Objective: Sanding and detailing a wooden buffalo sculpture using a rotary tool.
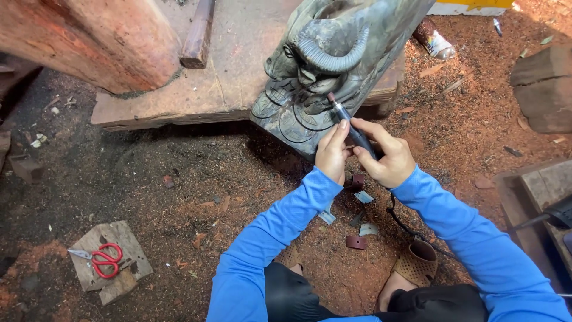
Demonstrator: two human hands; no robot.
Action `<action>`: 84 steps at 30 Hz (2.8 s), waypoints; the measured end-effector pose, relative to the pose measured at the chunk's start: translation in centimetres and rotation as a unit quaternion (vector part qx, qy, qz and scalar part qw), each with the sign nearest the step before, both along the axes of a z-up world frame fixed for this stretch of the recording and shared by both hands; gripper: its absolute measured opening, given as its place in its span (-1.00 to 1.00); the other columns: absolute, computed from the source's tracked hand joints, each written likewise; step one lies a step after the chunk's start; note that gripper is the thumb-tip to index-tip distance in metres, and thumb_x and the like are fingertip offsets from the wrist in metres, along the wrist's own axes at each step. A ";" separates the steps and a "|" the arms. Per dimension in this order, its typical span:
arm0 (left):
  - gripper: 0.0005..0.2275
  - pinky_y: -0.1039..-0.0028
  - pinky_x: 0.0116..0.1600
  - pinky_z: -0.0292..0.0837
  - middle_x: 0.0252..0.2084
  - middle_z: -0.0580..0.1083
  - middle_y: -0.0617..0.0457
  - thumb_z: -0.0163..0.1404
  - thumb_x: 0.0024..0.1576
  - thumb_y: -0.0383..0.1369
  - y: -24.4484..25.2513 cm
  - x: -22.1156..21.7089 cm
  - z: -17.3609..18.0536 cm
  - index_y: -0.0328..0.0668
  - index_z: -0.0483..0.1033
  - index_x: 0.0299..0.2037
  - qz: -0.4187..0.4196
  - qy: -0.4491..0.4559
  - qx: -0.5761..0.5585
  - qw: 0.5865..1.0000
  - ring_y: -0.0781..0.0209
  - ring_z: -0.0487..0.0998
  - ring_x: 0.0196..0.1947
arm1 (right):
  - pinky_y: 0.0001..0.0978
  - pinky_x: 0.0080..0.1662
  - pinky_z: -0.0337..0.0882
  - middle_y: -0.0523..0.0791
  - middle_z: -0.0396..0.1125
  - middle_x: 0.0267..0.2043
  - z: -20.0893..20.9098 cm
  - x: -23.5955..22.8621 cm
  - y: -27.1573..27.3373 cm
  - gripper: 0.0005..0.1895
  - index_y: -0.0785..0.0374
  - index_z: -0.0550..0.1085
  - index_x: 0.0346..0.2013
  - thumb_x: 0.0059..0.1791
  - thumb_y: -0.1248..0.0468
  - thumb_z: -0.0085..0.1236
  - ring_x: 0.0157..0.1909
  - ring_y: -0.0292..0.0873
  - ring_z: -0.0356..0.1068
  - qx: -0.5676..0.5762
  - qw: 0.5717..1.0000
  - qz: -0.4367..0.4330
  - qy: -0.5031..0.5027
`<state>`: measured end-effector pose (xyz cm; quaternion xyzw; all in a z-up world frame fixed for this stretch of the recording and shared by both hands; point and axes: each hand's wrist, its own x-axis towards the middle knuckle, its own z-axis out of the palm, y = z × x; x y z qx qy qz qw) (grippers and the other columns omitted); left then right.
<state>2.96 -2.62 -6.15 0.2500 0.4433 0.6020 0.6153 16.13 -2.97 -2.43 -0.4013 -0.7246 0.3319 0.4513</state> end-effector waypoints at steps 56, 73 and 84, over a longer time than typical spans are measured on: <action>0.13 -0.52 0.38 -0.40 0.55 -0.40 -0.39 0.03 -0.05 0.38 0.7 -12.2 0.3 -0.30 -0.18 0.53 0.051 0.640 0.173 0.747 -0.52 -0.45 0.52 | -0.63 -0.55 0.58 -0.06 0.48 -0.28 -14.9 20.0 44.4 -0.73 0.37 0.46 0.00 0.05 0.30 0.11 -0.57 -0.31 0.47 -0.166 0.929 -0.211 0.254; 0.01 -0.30 0.62 -0.32 0.58 -0.19 -0.37 -0.18 -0.01 0.39 3.1 -16.9 -0.5 -0.25 -0.02 0.50 0.034 0.625 0.251 0.738 -0.39 -0.26 0.61 | -0.51 -0.49 0.62 -0.09 0.59 -0.11 -14.4 26.8 31.1 -0.68 0.28 0.57 -0.07 -0.11 0.29 0.18 -0.46 -0.22 0.50 -0.157 0.885 -0.315 0.304; -0.06 -0.06 0.64 -0.17 0.58 -0.15 -0.38 -0.01 0.09 0.16 -1.1 -14.7 -3.3 -0.29 -0.18 0.52 0.183 0.502 0.247 0.808 -0.34 -0.11 0.61 | -0.62 -0.48 0.60 -0.17 0.56 -0.19 -10.8 25.3 21.4 -0.56 0.13 0.29 0.22 0.13 0.22 0.28 -0.40 -0.38 0.63 -0.172 0.853 -0.367 0.328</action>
